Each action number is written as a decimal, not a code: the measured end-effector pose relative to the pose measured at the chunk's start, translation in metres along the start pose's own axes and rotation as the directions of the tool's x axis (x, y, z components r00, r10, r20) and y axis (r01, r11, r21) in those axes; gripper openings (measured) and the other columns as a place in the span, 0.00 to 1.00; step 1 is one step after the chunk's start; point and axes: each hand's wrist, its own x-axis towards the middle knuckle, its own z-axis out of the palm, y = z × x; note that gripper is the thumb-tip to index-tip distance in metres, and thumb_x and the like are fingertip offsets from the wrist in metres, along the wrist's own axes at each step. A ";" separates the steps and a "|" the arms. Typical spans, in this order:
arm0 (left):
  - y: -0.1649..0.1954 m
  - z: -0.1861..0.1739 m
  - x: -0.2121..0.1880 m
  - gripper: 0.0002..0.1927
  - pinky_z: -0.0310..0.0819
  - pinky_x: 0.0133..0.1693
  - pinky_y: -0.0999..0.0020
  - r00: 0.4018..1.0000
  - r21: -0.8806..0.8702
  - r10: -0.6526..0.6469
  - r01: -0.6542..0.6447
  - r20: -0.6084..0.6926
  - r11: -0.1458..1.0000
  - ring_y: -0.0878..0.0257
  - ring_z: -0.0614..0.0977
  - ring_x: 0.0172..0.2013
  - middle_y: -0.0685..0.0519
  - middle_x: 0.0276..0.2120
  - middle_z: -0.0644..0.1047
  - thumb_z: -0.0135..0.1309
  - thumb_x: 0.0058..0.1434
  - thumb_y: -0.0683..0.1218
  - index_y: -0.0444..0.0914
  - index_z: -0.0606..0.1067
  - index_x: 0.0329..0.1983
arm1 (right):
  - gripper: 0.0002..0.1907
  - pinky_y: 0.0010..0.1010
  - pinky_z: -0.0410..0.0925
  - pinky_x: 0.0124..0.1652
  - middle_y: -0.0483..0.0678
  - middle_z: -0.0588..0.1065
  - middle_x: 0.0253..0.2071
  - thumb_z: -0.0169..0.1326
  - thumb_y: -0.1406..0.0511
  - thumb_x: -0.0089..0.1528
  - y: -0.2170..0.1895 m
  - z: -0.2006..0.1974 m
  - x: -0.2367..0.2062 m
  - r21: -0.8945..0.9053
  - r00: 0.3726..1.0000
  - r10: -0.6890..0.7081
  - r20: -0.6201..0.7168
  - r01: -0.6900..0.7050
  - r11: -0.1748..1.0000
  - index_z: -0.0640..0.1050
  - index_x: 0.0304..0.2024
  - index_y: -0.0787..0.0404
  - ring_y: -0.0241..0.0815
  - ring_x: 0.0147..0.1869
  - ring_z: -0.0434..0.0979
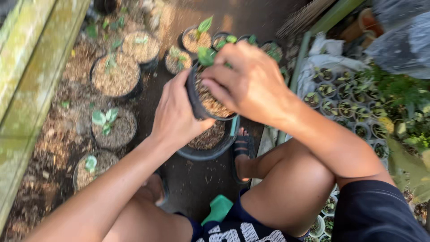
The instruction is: The person sits on a small stool and repeatedly scoops wood chips from a bucket to top-dress several potted plants. They spread the chips around the base of each plant, then place the pots back on the ground or a nearby rack.
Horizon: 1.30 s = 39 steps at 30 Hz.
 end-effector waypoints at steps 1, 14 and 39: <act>0.003 -0.003 0.002 0.61 0.67 0.61 0.50 1.000 0.005 -0.021 0.021 0.008 1.000 0.38 0.69 0.62 0.35 0.60 0.67 0.77 0.38 0.50 0.30 0.53 0.69 | 0.07 0.40 0.69 0.45 0.47 0.72 0.42 0.66 0.63 0.66 0.000 0.000 0.001 0.018 1.000 0.007 -0.013 -0.007 1.000 0.84 0.43 0.58 0.49 0.45 0.74; -0.017 -0.010 -0.014 0.64 0.67 0.64 0.49 0.994 0.012 -0.088 0.089 -0.062 0.996 0.35 0.68 0.65 0.31 0.65 0.64 0.80 0.48 0.57 0.31 0.48 0.73 | 0.06 0.38 0.69 0.37 0.46 0.77 0.36 0.67 0.65 0.59 -0.028 -0.051 0.001 -0.016 0.989 -0.069 0.133 0.072 0.997 0.84 0.36 0.60 0.49 0.37 0.74; -0.011 0.002 -0.015 0.60 0.69 0.66 0.53 0.997 -0.043 0.073 -0.073 -0.011 0.996 0.41 0.69 0.66 0.40 0.65 0.66 0.79 0.47 0.50 0.34 0.51 0.73 | 0.11 0.33 0.65 0.48 0.41 0.73 0.46 0.64 0.66 0.64 -0.009 -0.010 -0.007 -0.168 0.957 -0.284 0.064 0.291 0.942 0.83 0.49 0.57 0.42 0.50 0.71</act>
